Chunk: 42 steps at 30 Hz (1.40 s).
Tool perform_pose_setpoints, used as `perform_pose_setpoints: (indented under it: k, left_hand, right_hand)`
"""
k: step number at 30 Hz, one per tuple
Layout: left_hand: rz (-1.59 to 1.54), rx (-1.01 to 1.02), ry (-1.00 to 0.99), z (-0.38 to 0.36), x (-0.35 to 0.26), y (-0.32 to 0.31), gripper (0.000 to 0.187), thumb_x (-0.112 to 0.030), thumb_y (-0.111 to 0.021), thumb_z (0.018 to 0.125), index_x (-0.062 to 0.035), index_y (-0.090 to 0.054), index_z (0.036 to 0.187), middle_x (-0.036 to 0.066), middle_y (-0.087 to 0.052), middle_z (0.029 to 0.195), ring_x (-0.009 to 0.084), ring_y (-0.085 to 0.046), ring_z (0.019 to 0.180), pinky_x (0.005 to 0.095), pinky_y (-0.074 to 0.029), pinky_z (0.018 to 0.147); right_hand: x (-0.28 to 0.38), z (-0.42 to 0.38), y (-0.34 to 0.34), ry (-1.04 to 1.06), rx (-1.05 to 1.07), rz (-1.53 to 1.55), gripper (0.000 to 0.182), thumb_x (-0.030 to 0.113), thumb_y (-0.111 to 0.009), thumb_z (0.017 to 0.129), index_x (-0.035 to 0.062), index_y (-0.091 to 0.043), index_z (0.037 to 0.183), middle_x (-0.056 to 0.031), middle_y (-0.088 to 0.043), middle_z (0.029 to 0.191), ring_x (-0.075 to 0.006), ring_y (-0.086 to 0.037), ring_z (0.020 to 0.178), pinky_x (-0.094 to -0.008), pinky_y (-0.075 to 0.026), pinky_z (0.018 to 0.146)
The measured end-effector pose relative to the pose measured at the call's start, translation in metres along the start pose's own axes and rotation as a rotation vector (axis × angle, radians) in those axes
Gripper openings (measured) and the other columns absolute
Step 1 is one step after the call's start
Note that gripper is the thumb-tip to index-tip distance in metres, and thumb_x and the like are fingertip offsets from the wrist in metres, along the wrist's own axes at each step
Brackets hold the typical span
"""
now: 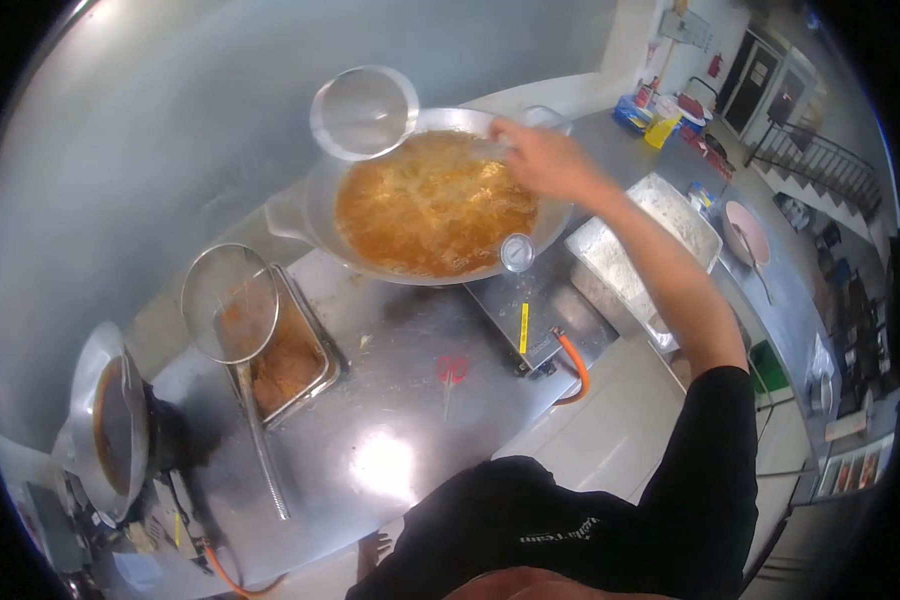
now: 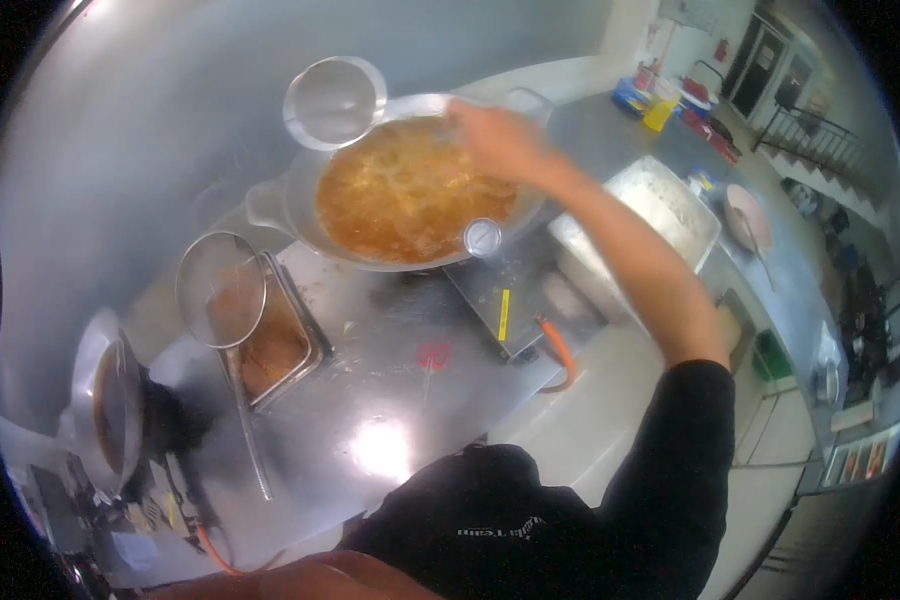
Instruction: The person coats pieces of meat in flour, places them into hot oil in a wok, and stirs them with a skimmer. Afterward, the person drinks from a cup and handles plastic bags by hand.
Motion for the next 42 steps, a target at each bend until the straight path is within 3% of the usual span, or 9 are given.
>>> perform_pose_setpoints:
  k: [7,13,20,22,26,34,37,40,42]
  left_hand:
    - [-0.073,-0.042,0.038,-0.003,-0.011,-0.040,0.035,-0.032,-0.051,0.084,-0.0134,-0.045,0.113,0.013,-0.058,0.094,0.0284,-0.060,0.077,0.0427,-0.048,0.066]
    - [-0.154,-0.106,0.095,-0.020,-0.007,-0.059,0.035,-0.031,-0.051,0.083,-0.0129,-0.045,0.113,0.014,-0.058,0.094,0.0285,-0.060,0.076,0.0427,-0.048,0.066]
    - [-0.257,-0.215,0.256,-0.038,0.024,-0.080,0.036,-0.030,-0.051,0.083,-0.0124,-0.044,0.114,0.014,-0.058,0.093,0.0287,-0.060,0.075,0.0428,-0.047,0.066]
    - [-0.185,-0.207,0.164,-0.041,0.029,-0.084,0.036,-0.030,-0.051,0.083,-0.0124,-0.044,0.113,0.014,-0.059,0.093,0.0285,-0.060,0.075,0.0428,-0.047,0.065]
    - [0.014,-0.166,-0.095,-0.044,0.037,-0.085,0.033,-0.030,-0.051,0.083,-0.0125,-0.045,0.111,0.013,-0.059,0.091,0.0278,-0.060,0.073,0.0427,-0.048,0.065]
    - [0.050,-0.124,-0.140,-0.036,0.015,-0.077,0.028,-0.028,-0.049,0.085,-0.0127,-0.047,0.109,0.012,-0.059,0.090,0.0281,-0.060,0.074,0.0423,-0.048,0.064]
    - [0.059,-0.111,-0.173,-0.035,0.006,-0.073,0.026,-0.028,-0.049,0.086,-0.0128,-0.048,0.108,0.012,-0.059,0.090,0.0282,-0.061,0.074,0.0421,-0.048,0.064]
    - [-0.025,-0.096,-0.058,-0.016,0.015,-0.068,0.025,-0.027,-0.048,0.087,-0.0130,-0.048,0.107,0.012,-0.059,0.090,0.0282,-0.061,0.074,0.0420,-0.048,0.064]
    - [-0.111,-0.095,0.097,0.015,0.031,-0.061,0.024,-0.026,-0.048,0.087,-0.0132,-0.048,0.107,0.012,-0.059,0.090,0.0280,-0.061,0.074,0.0419,-0.048,0.064]
  right_hand:
    - [-0.110,0.038,-0.011,0.049,-0.061,-0.642,0.028,0.012,-0.048,0.078,0.0186,-0.049,0.106,-0.0103,-0.062,0.072,-0.0272,-0.062,0.073,-0.0396,-0.048,0.061]
    - [-0.161,0.087,-0.054,0.146,-0.013,-0.719,0.022,0.014,-0.048,0.080,0.0179,-0.053,0.102,-0.0102,-0.063,0.077,-0.0266,-0.063,0.074,-0.0388,-0.048,0.061]
    - [-0.142,0.117,-0.079,0.224,0.236,-0.685,0.018,0.011,-0.048,0.080,0.0154,-0.055,0.096,-0.0111,-0.062,0.079,-0.0289,-0.061,0.078,-0.0407,-0.048,0.066]
    - [-0.140,0.125,-0.079,0.259,0.257,-0.612,0.019,0.009,-0.048,0.079,0.0151,-0.055,0.095,-0.0111,-0.061,0.078,-0.0298,-0.061,0.077,-0.0411,-0.048,0.067]
    - [-0.126,0.132,-0.083,0.321,0.185,-0.545,0.022,0.006,-0.046,0.078,0.0153,-0.054,0.097,-0.0115,-0.060,0.074,-0.0314,-0.060,0.074,-0.0415,-0.047,0.064]
    - [-0.132,0.148,-0.072,0.366,-0.064,-0.777,0.027,0.007,-0.050,0.077,0.0157,-0.053,0.103,-0.0083,-0.061,0.068,-0.0252,-0.062,0.066,-0.0367,-0.048,0.055]
    - [-0.134,0.143,-0.045,0.331,-0.032,-0.831,0.024,0.009,-0.052,0.076,0.0155,-0.056,0.099,-0.0068,-0.061,0.069,-0.0235,-0.063,0.066,-0.0358,-0.048,0.054]
    - [-0.135,0.129,-0.027,0.438,-0.102,-0.950,0.016,0.009,-0.054,0.075,0.0124,-0.061,0.090,-0.0067,-0.063,0.073,-0.0241,-0.063,0.069,-0.0349,-0.049,0.056]
    - [-0.122,0.118,-0.016,0.356,0.028,-0.958,0.012,0.009,-0.056,0.074,0.0106,-0.063,0.083,-0.0085,-0.063,0.075,-0.0247,-0.064,0.070,-0.0347,-0.050,0.057]
Point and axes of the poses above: each hand's wrist, its own z-axis towards the middle knuckle, its own y-axis out of the back of the hand, x = y × z, the point moved 1 cm from there along z, towards the middle knuckle
